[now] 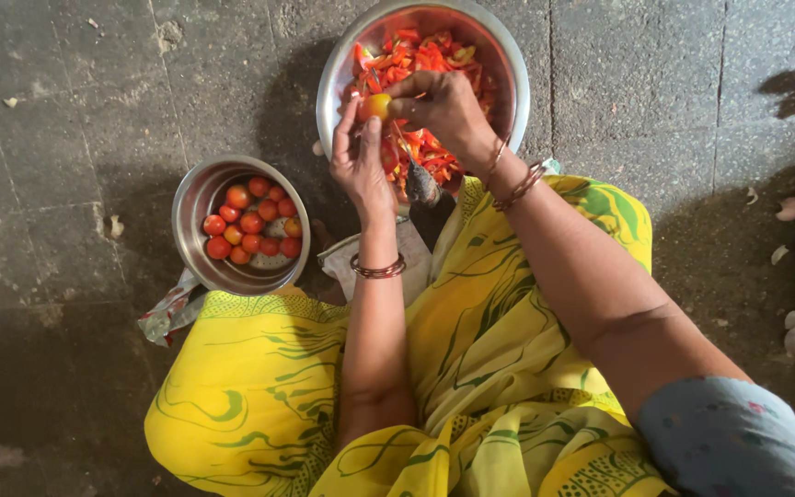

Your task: The person sits on the floor and uses a traditional blade tool to cut small tomatoes into pieces. The cut pieces are collected in a metal bowl while whole tomatoes are kept in a separate colander.

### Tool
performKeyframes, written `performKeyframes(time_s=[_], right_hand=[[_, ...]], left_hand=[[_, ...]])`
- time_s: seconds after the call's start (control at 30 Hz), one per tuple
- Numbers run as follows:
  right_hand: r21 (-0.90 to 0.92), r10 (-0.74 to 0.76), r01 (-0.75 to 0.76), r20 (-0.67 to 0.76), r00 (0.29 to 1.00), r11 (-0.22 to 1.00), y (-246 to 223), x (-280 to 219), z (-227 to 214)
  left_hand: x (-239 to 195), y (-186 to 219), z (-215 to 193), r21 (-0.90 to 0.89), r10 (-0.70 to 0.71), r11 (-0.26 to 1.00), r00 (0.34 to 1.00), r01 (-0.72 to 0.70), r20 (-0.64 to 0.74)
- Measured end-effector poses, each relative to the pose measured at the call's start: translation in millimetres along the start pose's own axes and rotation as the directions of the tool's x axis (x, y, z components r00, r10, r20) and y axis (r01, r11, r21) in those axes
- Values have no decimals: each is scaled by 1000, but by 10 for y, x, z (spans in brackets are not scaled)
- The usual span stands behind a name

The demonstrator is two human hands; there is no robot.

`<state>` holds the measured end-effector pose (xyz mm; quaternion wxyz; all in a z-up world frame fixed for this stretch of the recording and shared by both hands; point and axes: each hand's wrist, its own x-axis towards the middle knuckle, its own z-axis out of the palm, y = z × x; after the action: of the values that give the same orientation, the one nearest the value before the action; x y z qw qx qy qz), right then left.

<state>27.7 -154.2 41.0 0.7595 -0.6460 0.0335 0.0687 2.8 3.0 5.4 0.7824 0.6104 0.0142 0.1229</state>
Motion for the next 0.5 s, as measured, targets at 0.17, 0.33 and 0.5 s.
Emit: performKeyframes(time_s=[0.17, 0.33, 0.5], right_hand=[[256, -27, 27, -4, 1000, 966, 55, 62, -33], [198, -111, 101, 39, 993, 975, 308, 240, -84], [-143, -24, 9, -107, 994, 990, 396, 409, 89]], left_hand=[[124, 144, 80, 94, 42, 994, 996, -49, 82], [294, -68, -89, 113, 24, 993, 993, -37, 113], [439, -454, -239, 69, -106, 992, 994, 105, 17]])
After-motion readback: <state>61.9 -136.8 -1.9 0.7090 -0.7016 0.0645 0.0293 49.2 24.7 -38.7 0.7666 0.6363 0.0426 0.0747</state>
